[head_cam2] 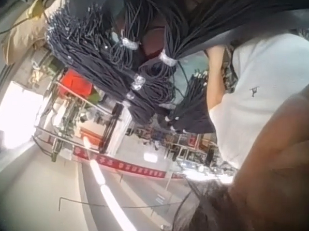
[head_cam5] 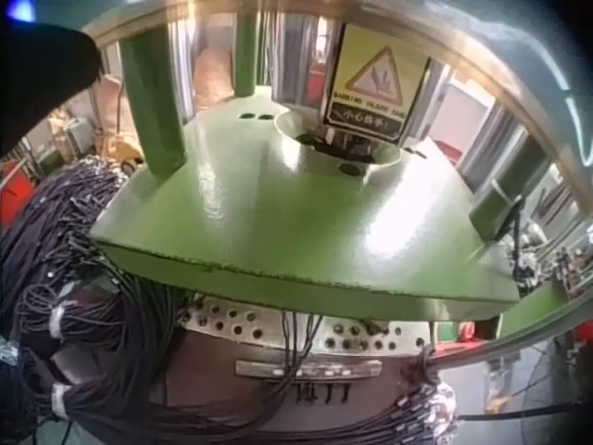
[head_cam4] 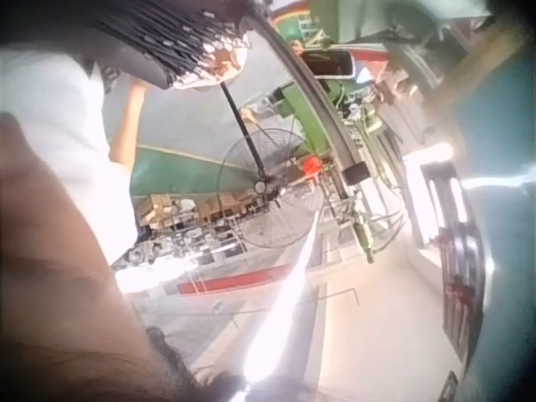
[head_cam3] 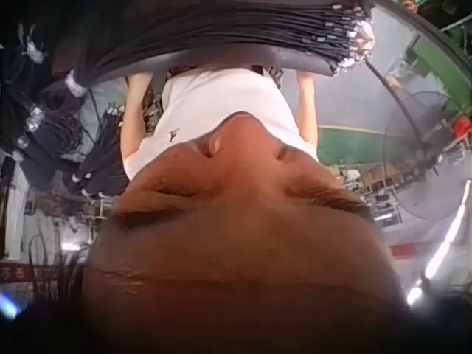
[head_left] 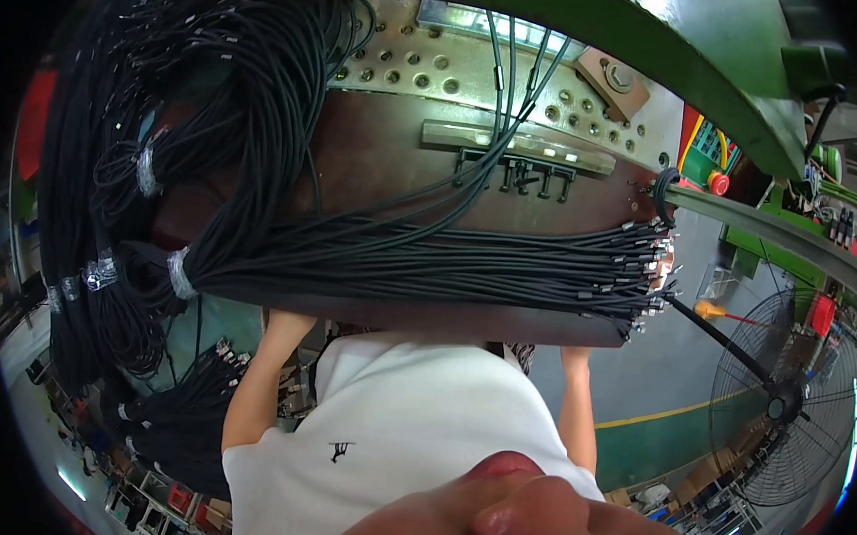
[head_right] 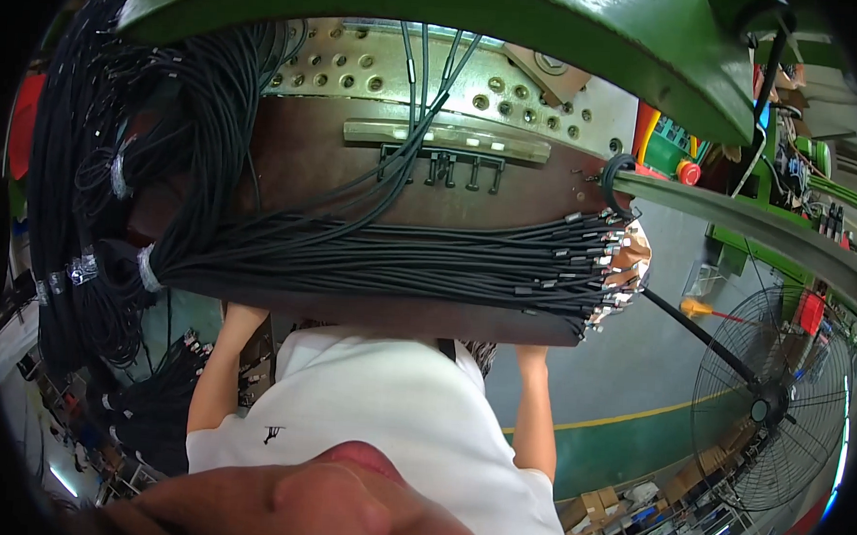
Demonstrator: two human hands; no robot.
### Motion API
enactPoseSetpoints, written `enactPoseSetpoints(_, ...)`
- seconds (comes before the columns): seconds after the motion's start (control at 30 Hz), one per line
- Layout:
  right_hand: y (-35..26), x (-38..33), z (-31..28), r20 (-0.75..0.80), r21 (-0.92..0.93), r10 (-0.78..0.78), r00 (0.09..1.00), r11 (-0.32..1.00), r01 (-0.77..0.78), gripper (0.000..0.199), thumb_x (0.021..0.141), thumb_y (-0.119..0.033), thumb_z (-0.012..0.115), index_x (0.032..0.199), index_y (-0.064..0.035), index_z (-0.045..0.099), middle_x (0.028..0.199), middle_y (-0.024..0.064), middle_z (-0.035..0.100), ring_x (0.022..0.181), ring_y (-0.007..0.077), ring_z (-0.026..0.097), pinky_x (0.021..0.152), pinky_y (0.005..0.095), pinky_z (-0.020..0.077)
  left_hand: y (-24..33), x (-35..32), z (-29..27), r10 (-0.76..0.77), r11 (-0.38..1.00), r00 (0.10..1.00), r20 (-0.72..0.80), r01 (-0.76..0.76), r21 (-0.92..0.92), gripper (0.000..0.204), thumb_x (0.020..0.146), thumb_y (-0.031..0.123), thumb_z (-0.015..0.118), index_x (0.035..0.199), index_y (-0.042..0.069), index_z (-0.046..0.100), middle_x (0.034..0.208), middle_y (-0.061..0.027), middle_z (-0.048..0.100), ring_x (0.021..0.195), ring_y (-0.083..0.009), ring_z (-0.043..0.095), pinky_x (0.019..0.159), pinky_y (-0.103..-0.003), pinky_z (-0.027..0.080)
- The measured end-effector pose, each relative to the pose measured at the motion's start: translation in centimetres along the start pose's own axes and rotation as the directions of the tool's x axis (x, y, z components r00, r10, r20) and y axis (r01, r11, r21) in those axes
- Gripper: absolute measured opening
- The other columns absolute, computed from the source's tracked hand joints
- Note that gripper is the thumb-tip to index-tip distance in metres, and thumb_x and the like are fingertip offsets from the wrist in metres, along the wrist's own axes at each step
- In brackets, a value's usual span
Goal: The worker is aligning several black cables and inserting them into a metal testing or assembly fixture on a workbench.
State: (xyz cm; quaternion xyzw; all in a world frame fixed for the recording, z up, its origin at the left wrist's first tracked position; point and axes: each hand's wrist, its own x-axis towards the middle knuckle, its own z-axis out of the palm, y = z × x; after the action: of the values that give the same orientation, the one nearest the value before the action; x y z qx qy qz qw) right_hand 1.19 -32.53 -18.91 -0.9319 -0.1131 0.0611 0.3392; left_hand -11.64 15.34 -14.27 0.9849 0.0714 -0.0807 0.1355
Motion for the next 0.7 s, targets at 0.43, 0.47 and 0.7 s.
enactPoseSetpoints(0.43,-1.9,1.4,-0.4,-0.078,-0.090,-0.045,0.996,0.995,0.038,0.027,0.083,-0.008,0.061,0.109,0.0002,0.060,0.109,0.0170,0.062,0.104,0.0345,0.056,0.092,0.0414,0.0433,1.4,1.2,-1.4,-0.077,0.987,0.991,-0.107,0.061,-0.149,0.037,0.084,0.019,0.058,0.115,0.000,0.060,0.120,-0.0222,0.057,0.113,-0.0383,0.051,0.099,-0.043,0.038)
enactPoseSetpoints(0.47,-2.7,1.7,-0.7,-0.089,-0.094,-0.038,0.995,0.995,0.030,0.027,0.083,-0.009,0.062,0.109,0.0005,0.061,0.108,0.0170,0.063,0.103,0.0342,0.057,0.091,0.0410,0.0437,1.6,1.6,-1.6,-0.055,0.992,0.991,-0.122,0.040,-0.123,0.035,0.083,0.018,0.058,0.114,0.001,0.061,0.119,-0.0221,0.058,0.112,-0.0384,0.052,0.099,-0.043,0.039)
enactPoseSetpoints(0.7,-10.8,2.3,-7.3,0.331,-0.445,0.168,0.929,0.896,-0.003,0.026,0.082,-0.018,0.069,0.103,-0.0042,0.066,0.090,0.0126,0.068,0.075,0.0298,0.067,0.070,0.0370,0.0521,6.6,2.1,-7.5,0.033,0.982,0.940,0.338,0.031,-0.184,0.037,0.086,0.030,0.056,0.109,0.003,0.063,0.113,-0.0182,0.061,0.106,-0.0370,0.056,0.093,-0.044,0.043)
